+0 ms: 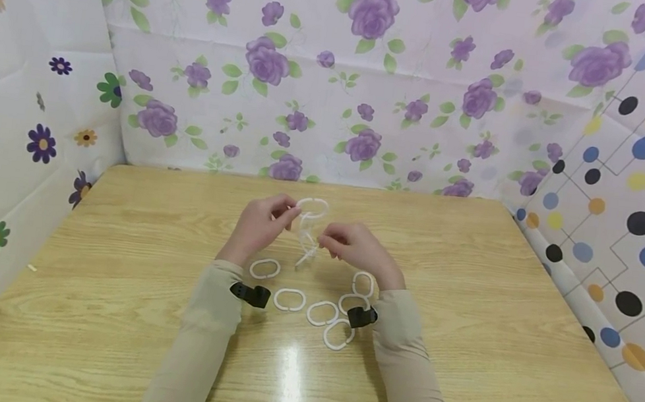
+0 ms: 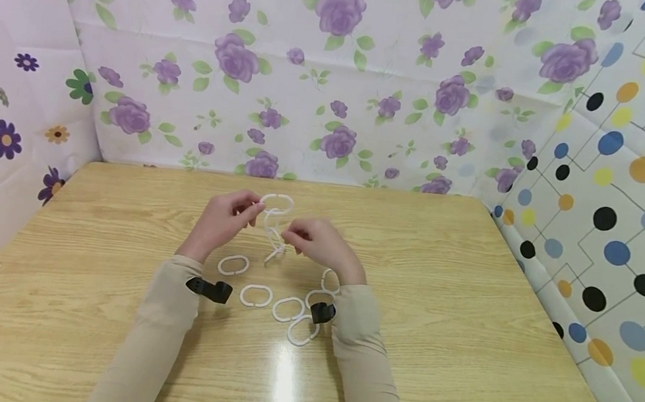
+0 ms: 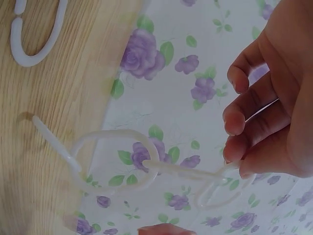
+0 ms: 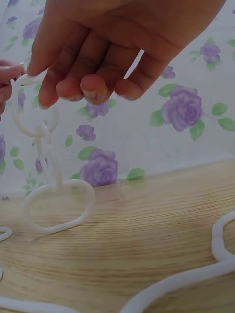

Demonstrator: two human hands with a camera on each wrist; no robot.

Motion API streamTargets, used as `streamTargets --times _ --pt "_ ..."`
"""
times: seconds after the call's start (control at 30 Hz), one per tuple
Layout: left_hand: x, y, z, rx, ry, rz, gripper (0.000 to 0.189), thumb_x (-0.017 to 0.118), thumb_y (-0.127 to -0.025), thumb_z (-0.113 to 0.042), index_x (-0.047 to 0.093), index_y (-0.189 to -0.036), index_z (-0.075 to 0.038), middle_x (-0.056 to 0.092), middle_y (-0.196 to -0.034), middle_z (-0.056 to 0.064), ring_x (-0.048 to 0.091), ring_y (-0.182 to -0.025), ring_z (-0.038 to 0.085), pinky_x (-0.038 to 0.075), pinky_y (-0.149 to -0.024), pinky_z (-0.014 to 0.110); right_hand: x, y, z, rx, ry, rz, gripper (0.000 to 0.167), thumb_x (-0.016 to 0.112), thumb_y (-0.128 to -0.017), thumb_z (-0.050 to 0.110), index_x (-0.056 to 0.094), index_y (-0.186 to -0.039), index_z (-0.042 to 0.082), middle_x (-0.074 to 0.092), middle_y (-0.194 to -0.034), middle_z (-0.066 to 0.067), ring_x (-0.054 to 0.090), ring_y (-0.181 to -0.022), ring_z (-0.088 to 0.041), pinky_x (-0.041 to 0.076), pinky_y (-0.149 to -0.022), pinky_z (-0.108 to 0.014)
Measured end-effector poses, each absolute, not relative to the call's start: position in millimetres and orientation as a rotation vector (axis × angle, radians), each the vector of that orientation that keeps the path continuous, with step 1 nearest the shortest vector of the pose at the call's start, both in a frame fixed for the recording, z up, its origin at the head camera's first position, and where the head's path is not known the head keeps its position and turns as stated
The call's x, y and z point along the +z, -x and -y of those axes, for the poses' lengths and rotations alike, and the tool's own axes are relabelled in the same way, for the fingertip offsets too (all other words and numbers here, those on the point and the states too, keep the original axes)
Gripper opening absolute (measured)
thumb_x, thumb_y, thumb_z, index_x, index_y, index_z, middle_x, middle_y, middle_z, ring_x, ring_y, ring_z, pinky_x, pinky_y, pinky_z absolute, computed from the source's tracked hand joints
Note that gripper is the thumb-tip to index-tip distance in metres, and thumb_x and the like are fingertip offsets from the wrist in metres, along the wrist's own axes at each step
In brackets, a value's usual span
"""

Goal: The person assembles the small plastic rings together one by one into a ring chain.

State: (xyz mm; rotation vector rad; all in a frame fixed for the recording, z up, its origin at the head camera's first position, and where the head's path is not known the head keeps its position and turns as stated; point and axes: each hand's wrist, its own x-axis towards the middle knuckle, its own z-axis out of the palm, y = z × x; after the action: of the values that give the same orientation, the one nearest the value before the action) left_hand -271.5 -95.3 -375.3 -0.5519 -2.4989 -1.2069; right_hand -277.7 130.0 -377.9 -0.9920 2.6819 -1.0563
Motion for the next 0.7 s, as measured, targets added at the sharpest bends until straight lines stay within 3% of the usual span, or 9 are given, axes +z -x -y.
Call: streamTargets --times 0.13,0.27,0.53,0.7 --pt "-375.6 272.9 98.6 -1.221 0.524 2.502 0.019 0.059 -0.097 -0.025 0.069 -0.098 -0.009 0.066 -0.067 0.006 0.058 -0.063 0.017 0.040 -0.056 0.028 -380.2 276.8 -123.1 -0.884 1.079 -2.583 0.014 0.061 -0.096 0.024 0.069 -0.093 0.013 0.067 -0.077 -0.008 0.056 -0.063 -0.009 0.048 -0.060 -0.023" --pt "-377.2 274.7 101.0 -1.222 0.518 2.505 0.019 0.060 -0.097 -0.026 0.069 -0.098 -0.009 0.066 -0.067 0.007 0.058 -0.062 0.017 0.040 -0.056 0.028 -383.7 275.5 -115.0 -0.748 1.173 -2.506 0.008 0.065 -0.093 0.021 0.068 -0.093 0.013 0.067 -0.078 -0.002 0.055 -0.066 -0.005 0.046 -0.062 -0.020" --pt "-380.2 276.4 102.5 -1.212 0.546 2.507 0.018 0.059 -0.097 -0.025 0.069 -0.098 -0.009 0.067 -0.067 0.009 0.058 -0.061 0.016 0.039 -0.055 0.027 -390.0 268.5 -93.9 -0.601 1.277 -2.456 0.006 0.065 -0.089 0.013 0.068 -0.094 0.011 0.069 -0.089 0.001 0.060 -0.082 -0.005 0.048 -0.078 -0.019" --pt "-380.3 276.6 102.5 -1.209 0.549 2.518 0.018 0.059 -0.097 -0.024 0.069 -0.099 -0.009 0.067 -0.067 0.010 0.057 -0.060 0.016 0.037 -0.054 0.027 -396.7 264.3 -80.2 -0.571 1.251 -2.387 0.009 0.068 -0.084 0.008 0.068 -0.093 0.009 0.068 -0.088 0.000 0.058 -0.081 -0.006 0.048 -0.077 -0.019"
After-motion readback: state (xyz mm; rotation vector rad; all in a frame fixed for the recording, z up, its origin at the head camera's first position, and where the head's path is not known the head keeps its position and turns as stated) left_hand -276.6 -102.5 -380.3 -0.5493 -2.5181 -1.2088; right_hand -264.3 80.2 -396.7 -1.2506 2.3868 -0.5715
